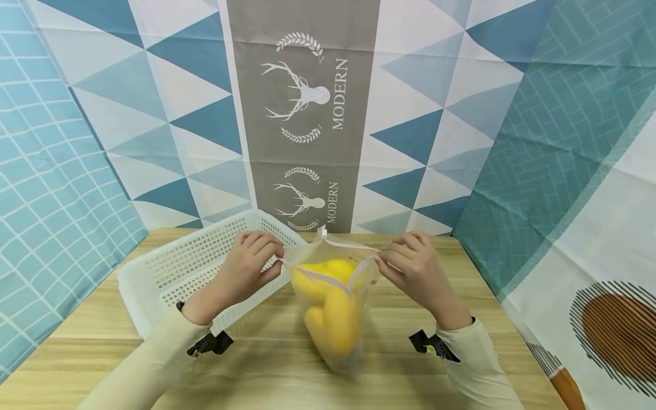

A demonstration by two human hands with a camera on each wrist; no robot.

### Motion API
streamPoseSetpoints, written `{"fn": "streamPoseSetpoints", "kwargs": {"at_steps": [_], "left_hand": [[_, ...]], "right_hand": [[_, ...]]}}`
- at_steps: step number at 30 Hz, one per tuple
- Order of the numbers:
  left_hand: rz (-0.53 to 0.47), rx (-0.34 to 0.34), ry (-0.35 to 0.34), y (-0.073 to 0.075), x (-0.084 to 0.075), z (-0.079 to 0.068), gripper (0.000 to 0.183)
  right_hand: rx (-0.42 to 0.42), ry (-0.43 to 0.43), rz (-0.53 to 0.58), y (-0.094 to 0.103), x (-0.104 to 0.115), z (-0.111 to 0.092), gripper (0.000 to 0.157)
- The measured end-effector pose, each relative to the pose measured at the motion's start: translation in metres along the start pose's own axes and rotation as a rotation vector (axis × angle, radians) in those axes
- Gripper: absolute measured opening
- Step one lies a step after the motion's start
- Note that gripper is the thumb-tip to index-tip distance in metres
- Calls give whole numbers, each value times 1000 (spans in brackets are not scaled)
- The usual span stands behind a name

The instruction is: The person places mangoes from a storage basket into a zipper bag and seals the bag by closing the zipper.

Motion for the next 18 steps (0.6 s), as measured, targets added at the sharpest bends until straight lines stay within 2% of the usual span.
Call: {"fn": "streamPoseSetpoints", "kwargs": {"at_steps": [8, 13, 18], "left_hand": [[12, -39, 4, 2, 4, 9, 15], [20, -30, 9, 3, 4, 13, 2], [28, -21, -4, 1, 4, 18, 4]], "right_hand": [[15, -10, -5, -3, 1, -4, 35], [22, -17, -4, -4, 1, -6, 38], [9, -19, 13, -6, 2, -5, 35]]}}
Point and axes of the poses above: each hand's wrist, its own z-axis towards the middle knuckle, its own y-axis out of the back of the hand, x = y × z, the point moved 3 cm from there along z, towards the middle knuckle, and after that the axes turned 12 degrees about -x, right-handed, at the moved point
